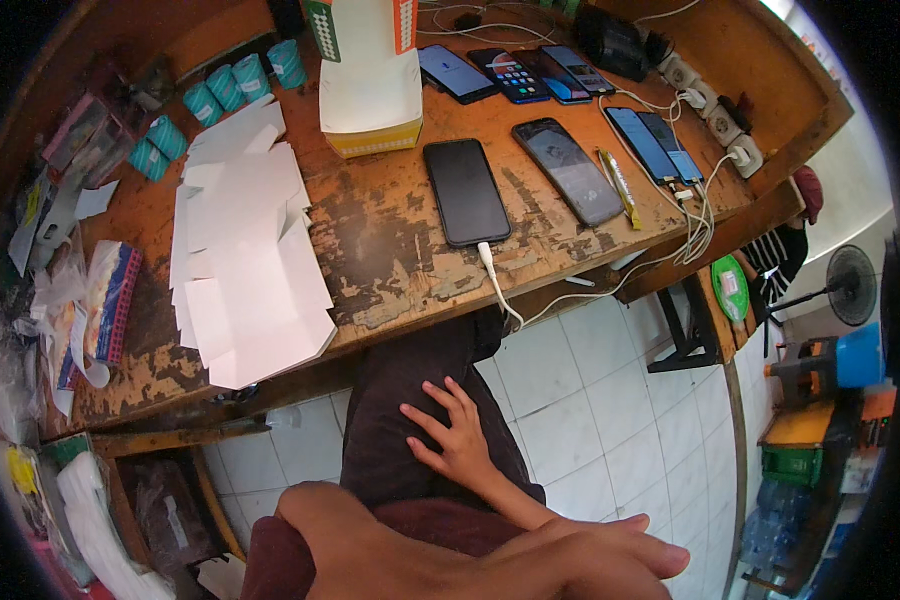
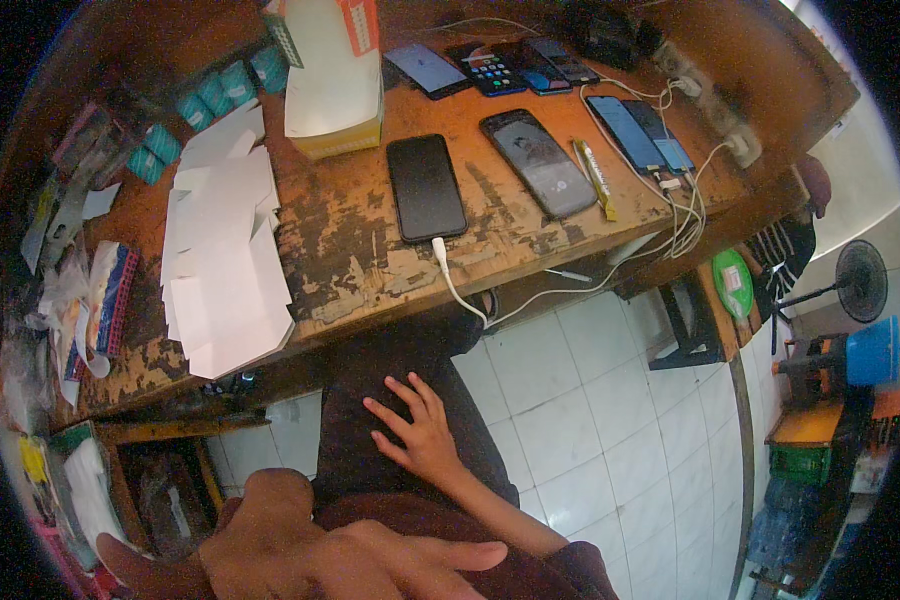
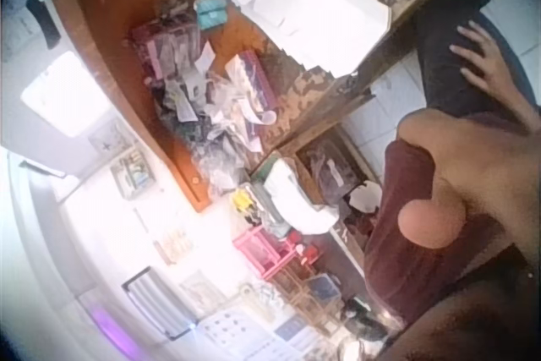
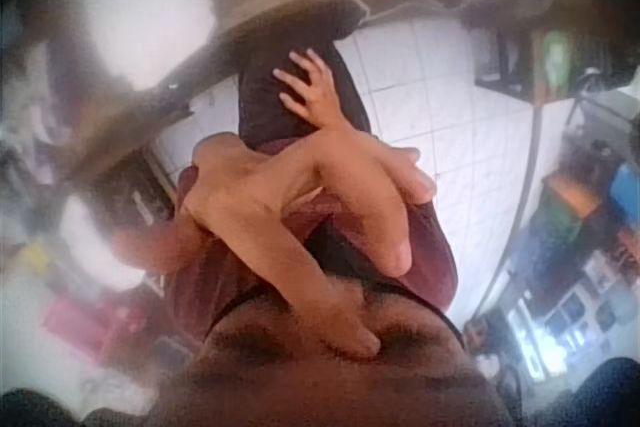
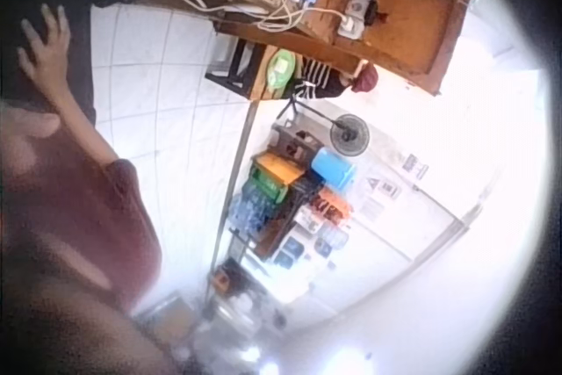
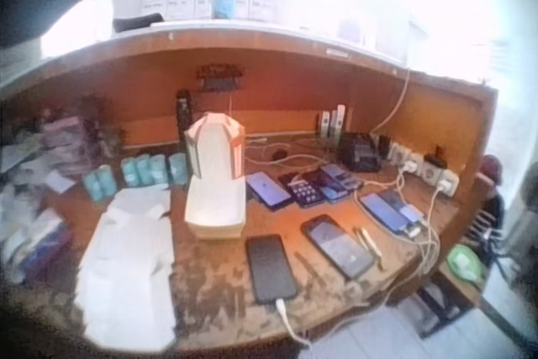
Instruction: The person folds flat printed paper sheets into small takeaway-style boxes by hand, aligning edges and creasing flaps. They repeatedly pick a sheet, fold it into a box, and place the finished box on the table.
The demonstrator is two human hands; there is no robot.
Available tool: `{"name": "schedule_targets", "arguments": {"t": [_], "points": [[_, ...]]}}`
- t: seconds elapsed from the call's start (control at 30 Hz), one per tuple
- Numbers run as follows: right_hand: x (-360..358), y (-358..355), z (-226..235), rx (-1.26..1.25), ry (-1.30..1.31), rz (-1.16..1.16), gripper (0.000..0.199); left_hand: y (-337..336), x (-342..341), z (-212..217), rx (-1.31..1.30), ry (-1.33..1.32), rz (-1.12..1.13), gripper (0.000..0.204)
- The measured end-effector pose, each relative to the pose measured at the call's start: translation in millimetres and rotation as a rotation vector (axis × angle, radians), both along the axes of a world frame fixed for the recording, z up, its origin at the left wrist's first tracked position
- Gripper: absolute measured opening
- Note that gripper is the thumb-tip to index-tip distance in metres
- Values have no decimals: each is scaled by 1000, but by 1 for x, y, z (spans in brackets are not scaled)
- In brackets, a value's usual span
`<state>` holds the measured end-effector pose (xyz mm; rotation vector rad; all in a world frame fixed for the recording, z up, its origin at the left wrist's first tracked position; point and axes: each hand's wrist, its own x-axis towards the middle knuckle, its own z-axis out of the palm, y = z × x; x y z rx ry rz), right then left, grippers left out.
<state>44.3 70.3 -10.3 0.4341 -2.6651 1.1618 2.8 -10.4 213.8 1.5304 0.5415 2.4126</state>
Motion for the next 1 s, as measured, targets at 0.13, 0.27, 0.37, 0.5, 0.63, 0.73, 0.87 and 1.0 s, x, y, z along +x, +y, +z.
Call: {"name": "schedule_targets", "arguments": {"t": [0.13, 0.27, 0.37, 0.5, 0.63, 0.73, 0.87, 1.0], "points": [[0, 0, 0, 3, -8, 2, 46, -24, 7, -1, -371, -406, -208, 112], [0, 0, -1, -4, -6, 3, 46, 3, 2, 12, -84, -244, -453, 98], [0, 0, -2, -1, -8, 0, 46, 7, -7, 19, -74, -248, -585, 97], [0, 0, -3, -6, -7, -17, 45, 19, 8, 8, 81, -389, -460, 94], [-1, 2, -3, -13, -11, 16, 46, 33, 25, -1, 310, -457, -282, 91], [-2, 3, -4, -23, -3, 13, 45, 39, 29, -4, 388, -472, -223, 89], [-2, 5, -4, -37, -7, 8, 45, 43, 31, 1, 364, -517, -179, 87], [-3, 5, -4, -41, -7, 8, 45, 34, 17, 1, 156, -457, -223, 84]]}}
